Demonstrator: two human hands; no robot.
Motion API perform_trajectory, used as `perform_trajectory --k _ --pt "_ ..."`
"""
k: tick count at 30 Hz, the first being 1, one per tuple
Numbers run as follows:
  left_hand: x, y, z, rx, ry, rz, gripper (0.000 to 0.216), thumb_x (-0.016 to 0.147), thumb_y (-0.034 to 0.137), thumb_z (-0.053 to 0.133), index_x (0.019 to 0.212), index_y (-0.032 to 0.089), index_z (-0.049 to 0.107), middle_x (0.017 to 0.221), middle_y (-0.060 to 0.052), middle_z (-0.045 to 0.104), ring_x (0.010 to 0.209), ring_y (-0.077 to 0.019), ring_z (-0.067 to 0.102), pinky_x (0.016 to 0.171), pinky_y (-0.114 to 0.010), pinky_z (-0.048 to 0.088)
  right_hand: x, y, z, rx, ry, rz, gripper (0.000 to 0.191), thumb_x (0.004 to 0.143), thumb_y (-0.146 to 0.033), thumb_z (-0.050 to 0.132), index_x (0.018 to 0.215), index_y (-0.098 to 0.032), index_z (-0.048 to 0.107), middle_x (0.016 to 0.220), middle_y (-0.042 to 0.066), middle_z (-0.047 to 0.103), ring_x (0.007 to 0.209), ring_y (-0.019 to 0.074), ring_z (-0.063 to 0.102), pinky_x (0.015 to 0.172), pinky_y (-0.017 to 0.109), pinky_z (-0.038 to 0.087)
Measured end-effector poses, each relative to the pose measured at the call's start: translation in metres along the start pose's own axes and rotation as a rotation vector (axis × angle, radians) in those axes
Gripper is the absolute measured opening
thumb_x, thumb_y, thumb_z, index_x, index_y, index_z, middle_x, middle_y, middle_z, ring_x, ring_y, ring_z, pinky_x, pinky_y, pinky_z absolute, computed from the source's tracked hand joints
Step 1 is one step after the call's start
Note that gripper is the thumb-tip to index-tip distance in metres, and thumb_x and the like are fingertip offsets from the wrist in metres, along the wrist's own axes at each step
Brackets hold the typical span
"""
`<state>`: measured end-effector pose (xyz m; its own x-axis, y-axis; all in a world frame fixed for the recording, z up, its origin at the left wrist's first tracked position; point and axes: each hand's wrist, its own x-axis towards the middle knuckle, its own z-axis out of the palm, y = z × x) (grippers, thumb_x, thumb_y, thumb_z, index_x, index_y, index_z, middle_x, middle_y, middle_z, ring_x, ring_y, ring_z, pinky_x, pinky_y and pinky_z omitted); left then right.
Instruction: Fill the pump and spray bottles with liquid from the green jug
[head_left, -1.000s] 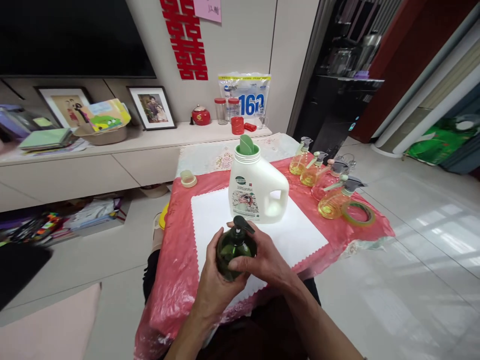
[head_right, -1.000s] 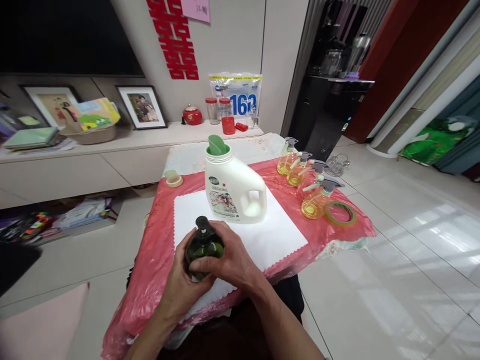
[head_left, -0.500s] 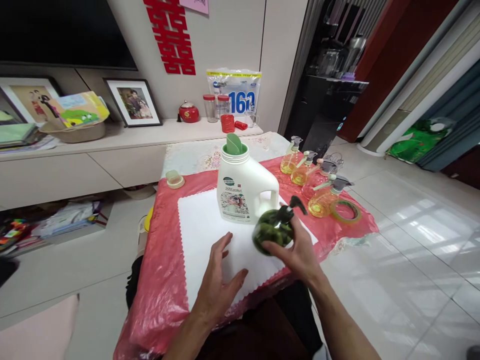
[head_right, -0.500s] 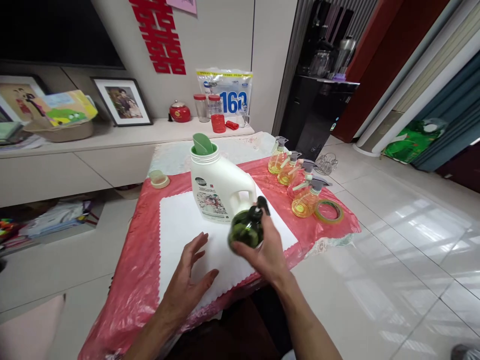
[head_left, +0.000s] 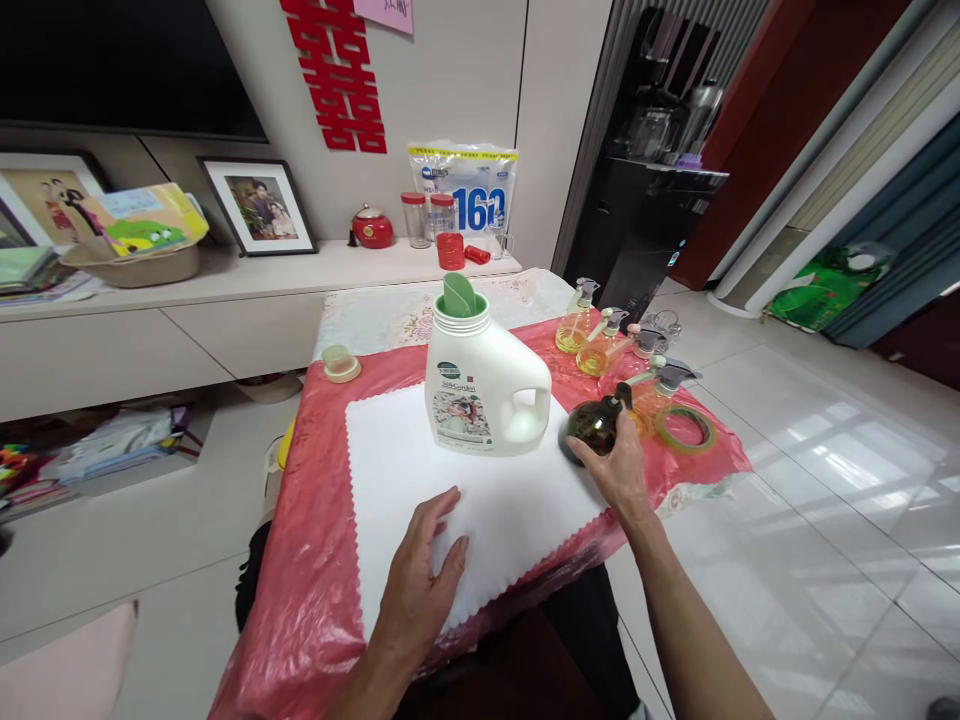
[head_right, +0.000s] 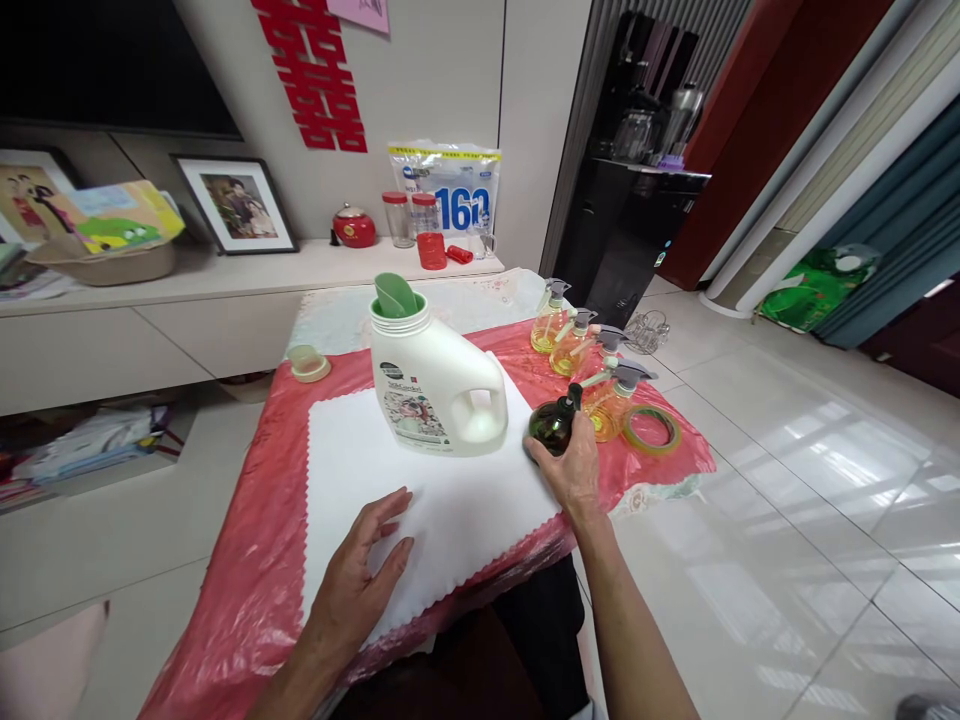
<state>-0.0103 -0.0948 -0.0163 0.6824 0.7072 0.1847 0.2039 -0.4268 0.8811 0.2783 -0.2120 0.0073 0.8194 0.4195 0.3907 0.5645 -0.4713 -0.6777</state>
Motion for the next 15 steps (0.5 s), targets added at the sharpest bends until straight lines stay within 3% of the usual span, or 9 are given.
perform_trajectory --k 5,9,11,13,15 --pt "-0.003 0.001 0.002 -0.007 0.042 -0.019 0.045 0.097 0.03 0.052 0.142 0.029 0.051 0.134 -0.008 0.064 0.121 -0.0225 0.064 0.101 -0.043 0.055 -0.007 0.004 -0.005 0.005 -0.013 -0.037 0.093 0.072 -0.07 0.064 0.142 -0.01 0.049 0.127 0.017 0.058 0.115 0.0299 0.057 0.098 0.046 0.049" --pt "-0.005 0.005 -0.001 0.071 0.048 -0.019 0.054 0.096 0.034 0.055 0.149 0.028 0.046 0.108 -0.004 0.067 0.102 -0.0202 0.067 0.09 -0.038 0.058 -0.028 -0.006 -0.022 -0.005 0.071 -0.046 0.094 0.079 -0.068 0.064 0.151 -0.011 0.042 0.141 0.019 0.051 0.129 0.0339 0.051 0.103 0.051 0.047" --pt "-0.006 0.01 -0.003 0.137 0.062 -0.04 0.06 0.096 0.039 0.054 0.153 0.026 0.041 0.093 -0.001 0.064 0.088 -0.0193 0.065 0.079 -0.035 0.058 -0.045 -0.02 -0.029 0.003 0.15 -0.05 0.086 0.087 -0.064 0.061 0.153 -0.013 0.04 0.144 0.019 0.049 0.133 0.0325 0.048 0.105 0.051 0.047" --pt "-0.006 0.018 -0.005 0.199 0.092 -0.069 0.067 0.097 0.04 0.053 0.158 0.025 0.031 0.082 0.002 0.06 0.076 -0.0185 0.061 0.071 -0.033 0.055 -0.064 -0.04 -0.03 0.057 0.186 -0.091 0.07 0.094 -0.053 0.059 0.15 -0.014 0.044 0.127 0.014 0.06 0.115 0.0241 0.059 0.099 0.043 0.051" --pt "-0.006 0.028 -0.008 0.276 0.077 -0.069 0.076 0.096 0.034 0.053 0.162 0.023 0.017 0.073 0.005 0.057 0.069 -0.0185 0.059 0.069 -0.033 0.053 -0.084 -0.064 -0.024 0.129 0.1 -0.179 0.056 0.098 -0.042 0.057 0.146 -0.014 0.049 0.092 0.004 0.062 0.084 0.0142 0.062 0.085 0.032 0.055"
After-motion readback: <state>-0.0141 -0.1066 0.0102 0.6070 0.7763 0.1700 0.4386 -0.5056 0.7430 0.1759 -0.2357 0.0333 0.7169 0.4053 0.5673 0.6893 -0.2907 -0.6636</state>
